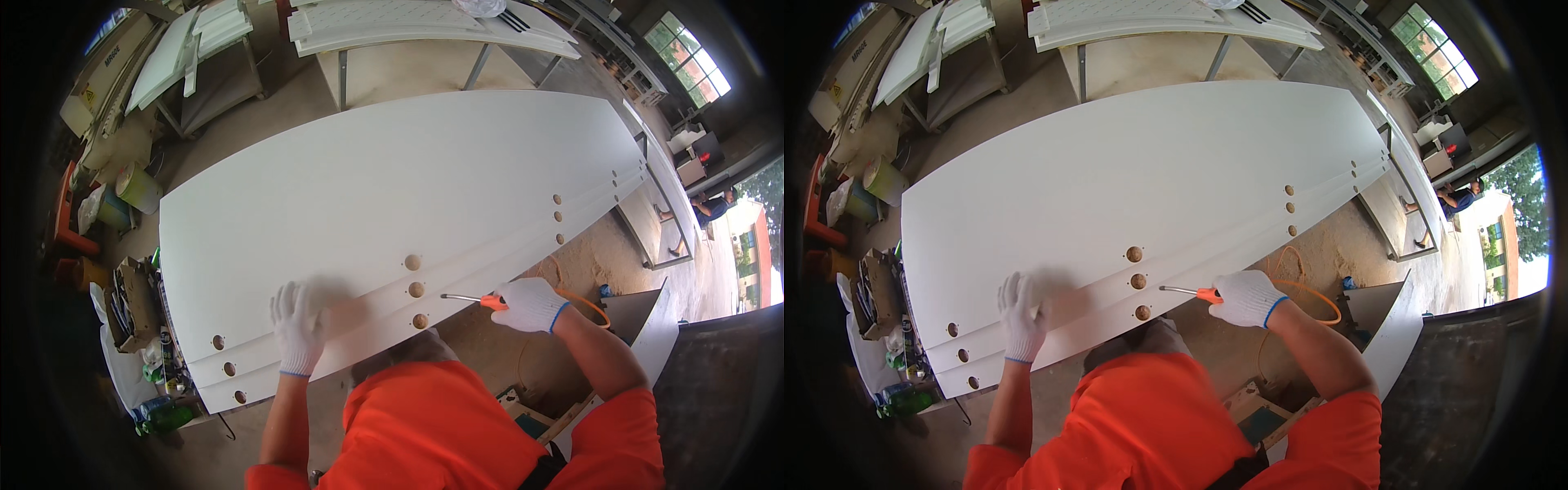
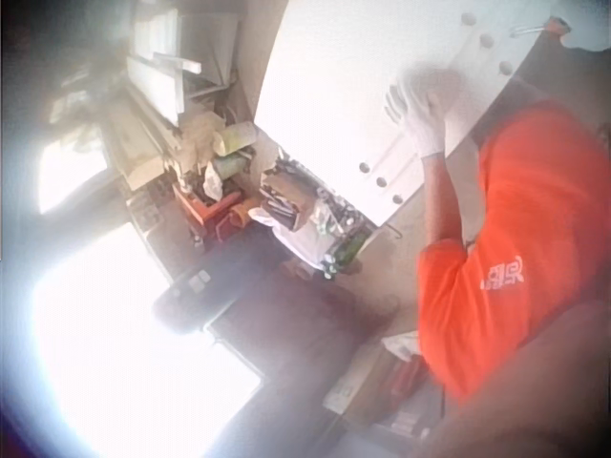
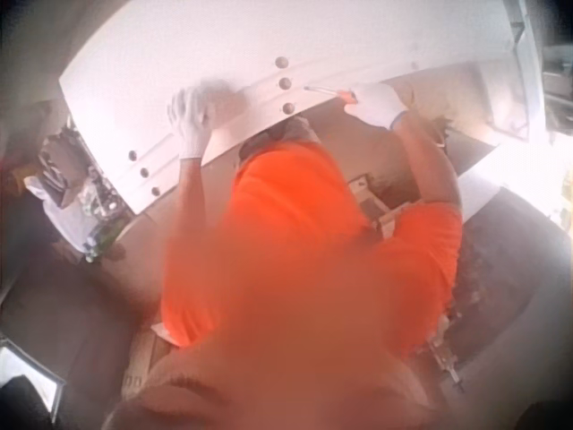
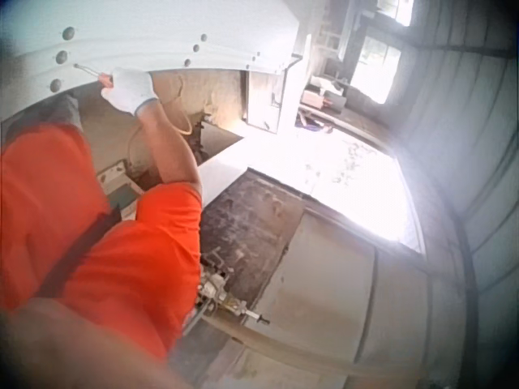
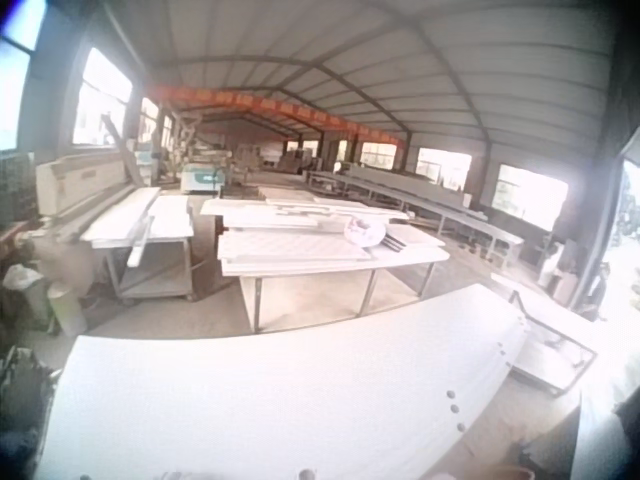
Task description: The person hammers wooden pegs into pre-drilled holes in white furniture panels using a small hammer.
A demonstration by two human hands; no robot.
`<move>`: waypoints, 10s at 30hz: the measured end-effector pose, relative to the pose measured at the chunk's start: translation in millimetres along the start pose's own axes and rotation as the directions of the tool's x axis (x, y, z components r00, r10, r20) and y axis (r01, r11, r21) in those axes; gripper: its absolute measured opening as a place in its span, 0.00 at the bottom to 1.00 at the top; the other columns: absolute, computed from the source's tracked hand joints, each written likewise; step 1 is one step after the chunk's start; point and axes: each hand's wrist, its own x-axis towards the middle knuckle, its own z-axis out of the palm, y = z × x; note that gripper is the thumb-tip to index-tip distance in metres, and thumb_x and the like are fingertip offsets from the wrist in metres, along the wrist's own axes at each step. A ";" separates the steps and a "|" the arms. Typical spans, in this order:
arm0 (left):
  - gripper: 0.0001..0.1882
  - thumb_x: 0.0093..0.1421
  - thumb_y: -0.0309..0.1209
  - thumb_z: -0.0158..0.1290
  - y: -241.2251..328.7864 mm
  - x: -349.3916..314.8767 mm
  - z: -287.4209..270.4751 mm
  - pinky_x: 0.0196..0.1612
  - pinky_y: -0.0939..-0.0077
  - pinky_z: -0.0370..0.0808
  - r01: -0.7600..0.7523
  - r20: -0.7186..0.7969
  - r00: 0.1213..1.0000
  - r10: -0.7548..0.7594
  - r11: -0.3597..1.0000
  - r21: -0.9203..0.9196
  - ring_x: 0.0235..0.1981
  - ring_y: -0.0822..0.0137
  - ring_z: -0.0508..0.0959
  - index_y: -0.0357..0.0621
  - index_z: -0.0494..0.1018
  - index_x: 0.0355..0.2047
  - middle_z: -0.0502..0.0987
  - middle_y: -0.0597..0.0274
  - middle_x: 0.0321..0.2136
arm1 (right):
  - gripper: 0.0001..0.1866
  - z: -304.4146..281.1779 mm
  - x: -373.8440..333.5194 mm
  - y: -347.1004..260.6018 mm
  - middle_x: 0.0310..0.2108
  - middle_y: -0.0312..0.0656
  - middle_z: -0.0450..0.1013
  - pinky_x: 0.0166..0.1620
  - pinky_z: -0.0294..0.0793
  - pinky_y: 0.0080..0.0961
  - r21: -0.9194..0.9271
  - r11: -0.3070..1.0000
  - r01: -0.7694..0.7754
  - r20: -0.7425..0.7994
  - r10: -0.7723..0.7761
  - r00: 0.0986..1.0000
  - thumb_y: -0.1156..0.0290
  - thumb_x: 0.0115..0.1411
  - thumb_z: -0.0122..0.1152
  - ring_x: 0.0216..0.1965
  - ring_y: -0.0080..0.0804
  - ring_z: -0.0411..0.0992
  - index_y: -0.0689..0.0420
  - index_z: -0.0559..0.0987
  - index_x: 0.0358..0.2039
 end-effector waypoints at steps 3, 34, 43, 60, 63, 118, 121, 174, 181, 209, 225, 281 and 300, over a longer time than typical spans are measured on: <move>0.36 0.57 0.42 0.65 32.7 38.4 40.1 0.68 0.32 0.60 -0.173 0.129 0.978 0.166 0.984 0.043 0.67 0.36 0.64 0.44 0.71 0.64 0.67 0.45 0.65 | 0.23 -30.6 10.0 -33.5 0.34 0.52 0.82 0.44 0.80 0.46 -0.138 0.986 -0.098 -0.055 0.091 0.994 0.52 0.60 0.64 0.38 0.55 0.82 0.59 0.82 0.46; 0.44 0.58 0.46 0.64 94.2 13.2 93.5 0.74 0.32 0.52 -0.041 0.001 0.999 0.043 0.961 0.273 0.73 0.34 0.59 0.39 0.63 0.70 0.64 0.44 0.70 | 0.18 -82.4 26.6 194.1 0.30 0.51 0.82 0.39 0.81 0.47 -0.066 0.965 0.255 0.076 -0.250 0.965 0.56 0.59 0.64 0.33 0.52 0.83 0.58 0.84 0.38; 0.41 0.57 0.50 0.64 79.4 -11.1 82.4 0.74 0.35 0.54 -0.049 -0.091 0.994 0.066 0.982 0.181 0.72 0.39 0.61 0.47 0.68 0.67 0.65 0.47 0.69 | 0.19 -35.3 59.2 -53.9 0.28 0.51 0.83 0.40 0.82 0.46 -0.252 0.827 0.503 -0.127 -0.543 0.830 0.55 0.62 0.60 0.33 0.53 0.83 0.58 0.85 0.38; 0.37 0.59 0.43 0.64 -111.9 -134.1 -41.3 0.74 0.37 0.56 0.391 -0.267 0.893 -0.362 0.918 0.062 0.73 0.38 0.60 0.36 0.69 0.65 0.64 0.44 0.71 | 0.21 -45.6 45.1 -392.4 0.31 0.53 0.82 0.42 0.82 0.42 -0.283 0.658 0.698 0.404 -0.578 0.709 0.57 0.60 0.60 0.35 0.52 0.82 0.59 0.82 0.46; 0.39 0.60 0.43 0.63 -127.5 -160.6 -39.4 0.74 0.37 0.55 0.518 -0.314 0.825 -0.470 0.851 0.089 0.73 0.37 0.60 0.35 0.68 0.66 0.64 0.42 0.71 | 0.22 -26.5 52.3 -359.5 0.29 0.53 0.81 0.41 0.82 0.43 -0.313 0.783 0.537 0.086 -0.540 0.838 0.54 0.58 0.60 0.34 0.50 0.82 0.59 0.84 0.44; 0.42 0.56 0.39 0.63 317.8 70.1 218.6 0.75 0.35 0.53 -0.261 0.251 0.943 0.218 0.953 0.152 0.73 0.32 0.57 0.34 0.64 0.68 0.62 0.38 0.71 | 0.18 399.2 -405.1 641.6 0.31 0.42 0.77 0.32 0.77 0.35 0.881 -0.387 0.274 0.382 0.921 0.074 0.67 0.62 0.71 0.26 0.30 0.75 0.57 0.77 0.49; 0.40 0.54 0.37 0.65 331.0 24.7 192.8 0.74 0.35 0.56 -0.271 0.213 0.946 0.244 0.956 0.111 0.71 0.31 0.60 0.35 0.66 0.65 0.66 0.39 0.67 | 0.33 376.9 -458.6 664.9 0.47 0.56 0.79 0.49 0.80 0.47 0.791 -0.443 -0.422 0.131 0.796 -0.591 0.54 0.59 0.71 0.47 0.53 0.80 0.62 0.75 0.58; 0.27 0.58 0.28 0.54 -289.4 -310.2 -203.1 0.73 0.43 0.59 0.340 -0.231 0.935 -0.270 0.867 0.365 0.66 0.39 0.69 0.38 0.72 0.59 0.71 0.44 0.62 | 0.47 293.2 -9.7 -574.1 0.57 0.52 0.80 0.61 0.75 0.44 0.250 0.790 0.560 0.199 -0.608 0.769 0.50 0.62 0.65 0.58 0.53 0.78 0.60 0.61 0.74; 0.06 0.59 0.32 0.54 -368.4 -284.8 -174.8 0.54 0.50 0.75 0.160 0.166 0.959 -0.229 0.924 0.347 0.40 0.49 0.81 0.46 0.79 0.33 0.81 0.52 0.32 | 0.42 296.1 -9.0 -582.7 0.57 0.55 0.79 0.60 0.77 0.42 0.339 0.849 0.406 0.163 -0.478 0.863 0.50 0.63 0.66 0.55 0.52 0.80 0.61 0.67 0.71; 0.20 0.49 0.37 0.60 -429.0 -184.9 -137.4 0.56 0.53 0.70 0.191 0.084 0.972 -0.217 0.950 0.246 0.58 0.49 0.71 0.36 0.85 0.39 0.76 0.55 0.56 | 0.20 397.7 -175.2 -461.8 0.26 0.36 0.62 0.36 0.66 0.36 0.513 -0.840 0.179 0.141 0.288 0.947 0.57 0.78 0.49 0.29 0.38 0.64 0.48 0.65 0.26; 0.32 0.70 0.30 0.56 -151.2 -270.9 -275.6 0.71 0.63 0.66 0.580 0.578 0.815 0.047 -0.048 -0.813 0.66 0.59 0.73 0.31 0.65 0.71 0.74 0.49 0.65 | 0.16 198.9 -150.1 -489.3 0.19 0.33 0.69 0.24 0.68 0.25 0.903 -0.408 0.135 -0.193 -0.104 0.976 0.68 0.72 0.59 0.18 0.23 0.66 0.67 0.79 0.53; 0.05 0.61 0.35 0.60 -259.2 -218.0 -105.6 0.37 0.49 0.79 -0.025 0.111 0.993 0.047 0.981 -0.191 0.34 0.45 0.82 0.49 0.82 0.33 0.79 0.53 0.32 | 0.23 333.5 -98.2 -557.4 0.23 0.59 0.77 0.33 0.75 0.60 0.485 0.870 0.085 -0.462 0.173 0.870 0.49 0.74 0.51 0.28 0.64 0.78 0.59 0.73 0.36; 0.06 0.62 0.35 0.59 -260.6 -219.8 -111.3 0.41 0.46 0.79 0.033 0.169 0.986 0.006 0.973 -0.229 0.36 0.42 0.82 0.49 0.82 0.35 0.79 0.50 0.34 | 0.23 326.5 -100.8 -562.0 0.24 0.59 0.78 0.33 0.76 0.59 0.449 0.890 0.082 -0.458 0.151 0.876 0.48 0.74 0.52 0.28 0.63 0.79 0.59 0.74 0.35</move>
